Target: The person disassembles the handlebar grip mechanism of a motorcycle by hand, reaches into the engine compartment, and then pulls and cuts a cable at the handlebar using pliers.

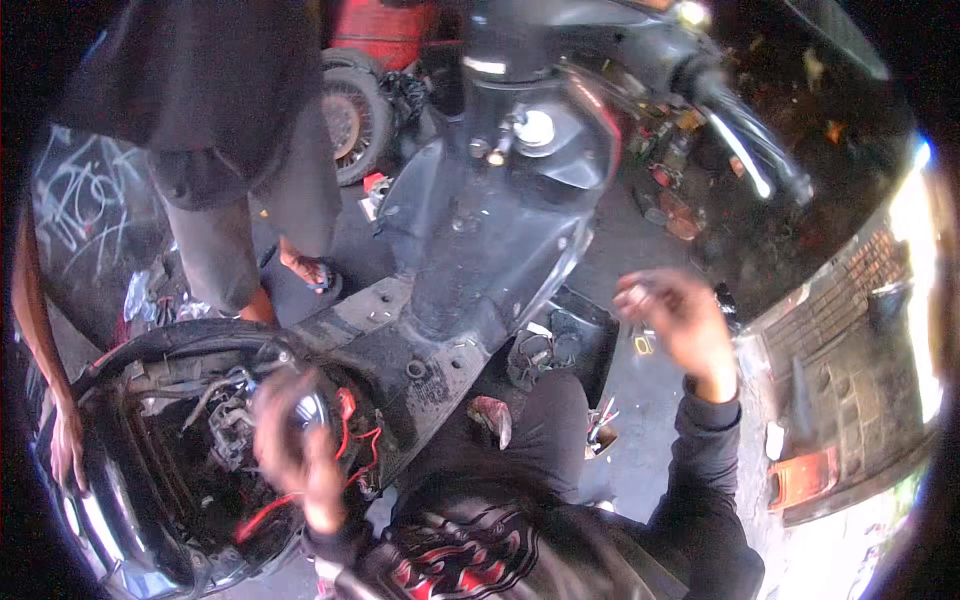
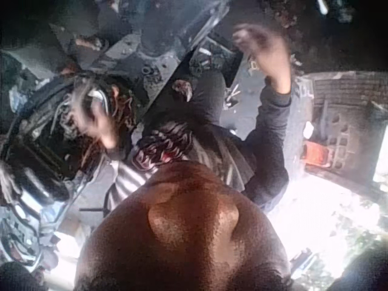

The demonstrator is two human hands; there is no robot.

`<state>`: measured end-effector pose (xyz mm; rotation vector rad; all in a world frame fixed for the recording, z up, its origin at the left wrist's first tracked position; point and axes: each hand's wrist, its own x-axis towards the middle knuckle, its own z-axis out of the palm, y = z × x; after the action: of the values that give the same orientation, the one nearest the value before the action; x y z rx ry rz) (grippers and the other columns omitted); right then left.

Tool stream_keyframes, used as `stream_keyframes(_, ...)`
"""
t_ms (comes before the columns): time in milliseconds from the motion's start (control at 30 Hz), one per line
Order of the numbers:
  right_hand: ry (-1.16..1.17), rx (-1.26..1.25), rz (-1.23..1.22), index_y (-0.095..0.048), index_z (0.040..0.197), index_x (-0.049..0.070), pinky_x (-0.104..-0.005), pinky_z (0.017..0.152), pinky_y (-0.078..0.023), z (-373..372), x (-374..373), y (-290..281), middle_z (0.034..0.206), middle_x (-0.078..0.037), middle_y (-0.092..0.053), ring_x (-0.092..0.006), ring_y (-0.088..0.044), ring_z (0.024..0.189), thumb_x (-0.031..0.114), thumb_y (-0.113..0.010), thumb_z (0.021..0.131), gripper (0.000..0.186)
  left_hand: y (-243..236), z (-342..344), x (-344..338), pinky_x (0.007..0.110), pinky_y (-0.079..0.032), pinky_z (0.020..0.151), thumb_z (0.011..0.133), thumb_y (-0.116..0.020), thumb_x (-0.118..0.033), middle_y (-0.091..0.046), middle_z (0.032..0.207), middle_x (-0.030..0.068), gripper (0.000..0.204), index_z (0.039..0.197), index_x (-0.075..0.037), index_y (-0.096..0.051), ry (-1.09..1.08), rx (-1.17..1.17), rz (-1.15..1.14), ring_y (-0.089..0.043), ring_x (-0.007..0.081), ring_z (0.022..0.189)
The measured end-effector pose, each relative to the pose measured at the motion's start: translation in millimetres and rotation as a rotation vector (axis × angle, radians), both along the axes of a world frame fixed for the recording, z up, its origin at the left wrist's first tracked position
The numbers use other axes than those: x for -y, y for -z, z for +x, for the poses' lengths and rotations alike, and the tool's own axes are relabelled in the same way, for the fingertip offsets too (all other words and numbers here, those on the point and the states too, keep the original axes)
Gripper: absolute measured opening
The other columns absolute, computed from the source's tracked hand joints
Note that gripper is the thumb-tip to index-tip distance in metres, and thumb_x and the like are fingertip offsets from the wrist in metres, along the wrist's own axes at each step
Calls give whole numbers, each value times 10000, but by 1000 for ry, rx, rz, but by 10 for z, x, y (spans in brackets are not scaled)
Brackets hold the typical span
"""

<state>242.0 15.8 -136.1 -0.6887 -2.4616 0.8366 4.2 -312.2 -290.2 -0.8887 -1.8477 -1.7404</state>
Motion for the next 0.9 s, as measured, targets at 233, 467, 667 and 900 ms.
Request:
stream_keyframes(233, 156, -628, -169, -591, 1265, -73, -353, 761, -616, 445, -298, -809, 1065, -163, -700, -244, -730, 916, 576, -421, 1077, 696, -712, 167, -2254, 457, -484, 1080, 1020, -617, -429, -667, 1295, 229, 650, 1453, 35, -472, 1529, 524, 497, -667, 315, 1177)
stream_keyframes(467, 17, -427, -243, -628, 1231, -6, -320, 688, -616, 129, -56, -1516, 1014, -121, -704, -216, -733, 853, 666, -493, 1012, 720, -2230, 770, -3233, 598, -374, 1129, 980, -629, -577, -422, 1525, 257, 815, 1538, -53, -349, 1830, 982, 713, -432, 357, 1422)
stream_keyframes(667, 125, -131, -154, -707, 1003, 8, -251, 570, -588, -42, -122, -1804, 893, -82, -706, -143, -706, 700, 634, -587, 982, 637, -2418, 855, -3474, 553, -381, 1118, 953, -670, -580, -556, 1327, 120, 620, 1365, -133, -548, 1781, 926, 962, -508, 300, 1269)
stream_keyframes(900, 101, -209, -191, -677, 918, 12, -224, 474, -500, -188, 0, -1828, 715, -29, -629, -116, -616, 520, 481, -679, 977, 472, -2380, 737, -3675, 486, -418, 1132, 991, -692, -304, -644, 1192, 101, 370, 1292, -118, -584, 1868, 1045, 1271, -594, 278, 1169)
